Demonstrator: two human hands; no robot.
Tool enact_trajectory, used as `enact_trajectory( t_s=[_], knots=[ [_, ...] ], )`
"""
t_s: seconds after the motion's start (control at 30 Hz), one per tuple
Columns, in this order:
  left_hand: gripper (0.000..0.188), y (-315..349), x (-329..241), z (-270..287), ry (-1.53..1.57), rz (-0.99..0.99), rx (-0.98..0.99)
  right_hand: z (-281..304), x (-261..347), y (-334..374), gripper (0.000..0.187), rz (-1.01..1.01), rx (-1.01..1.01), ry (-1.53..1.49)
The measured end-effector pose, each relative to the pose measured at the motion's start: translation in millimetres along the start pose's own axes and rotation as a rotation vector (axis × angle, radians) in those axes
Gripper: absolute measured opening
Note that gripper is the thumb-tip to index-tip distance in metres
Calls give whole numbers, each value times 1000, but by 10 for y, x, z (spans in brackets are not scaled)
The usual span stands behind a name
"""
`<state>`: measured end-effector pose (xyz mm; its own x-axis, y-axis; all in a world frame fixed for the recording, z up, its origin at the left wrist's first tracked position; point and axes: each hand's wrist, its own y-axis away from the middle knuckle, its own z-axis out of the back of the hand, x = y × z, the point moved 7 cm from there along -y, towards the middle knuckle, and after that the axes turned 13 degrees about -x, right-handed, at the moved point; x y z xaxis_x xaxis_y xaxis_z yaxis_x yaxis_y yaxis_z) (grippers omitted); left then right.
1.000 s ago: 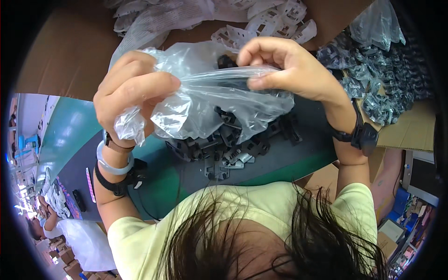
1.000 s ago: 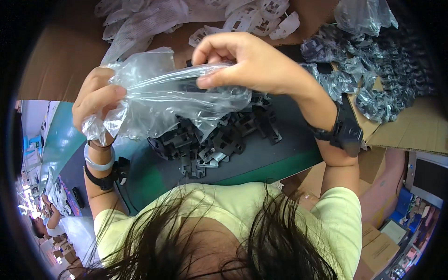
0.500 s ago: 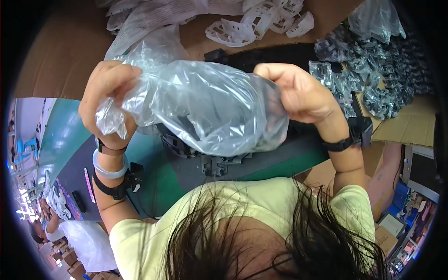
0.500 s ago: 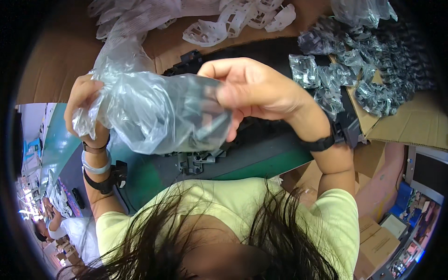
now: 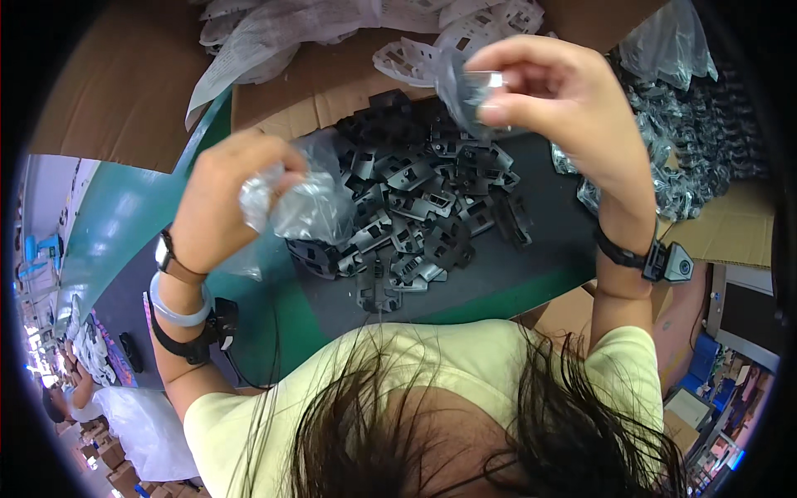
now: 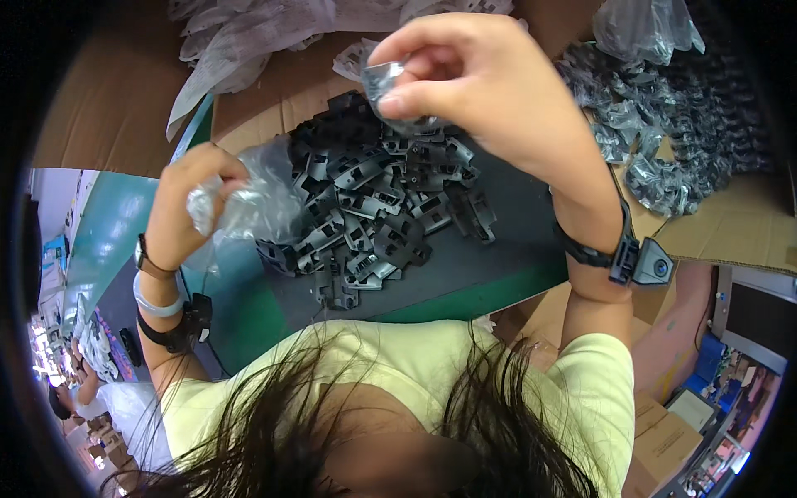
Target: Manually assemble black plastic computer mouse components by fitting a small black plate onto a white plastic shell.
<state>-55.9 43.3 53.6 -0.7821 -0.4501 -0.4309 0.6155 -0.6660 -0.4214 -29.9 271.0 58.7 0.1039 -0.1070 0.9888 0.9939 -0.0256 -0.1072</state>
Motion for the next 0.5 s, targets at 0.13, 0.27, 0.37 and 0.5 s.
enact_trajectory(
  t_s=[0.13,0.27,0.37,0.5],
  knots=[
    [9,-60,8,216,50,119,-124,-368,135,-35,17,249,212,477],
    [5,-189,-25,346,17,106,-196,-474,476,-95,27,596,120,577],
    [3,-297,-92,425,27,89,-233,-351,794,-44,19,340,129,252],
    [8,-364,-81,487,92,76,-424,-54,935,-235,16,529,-68,-222]
  ],
)
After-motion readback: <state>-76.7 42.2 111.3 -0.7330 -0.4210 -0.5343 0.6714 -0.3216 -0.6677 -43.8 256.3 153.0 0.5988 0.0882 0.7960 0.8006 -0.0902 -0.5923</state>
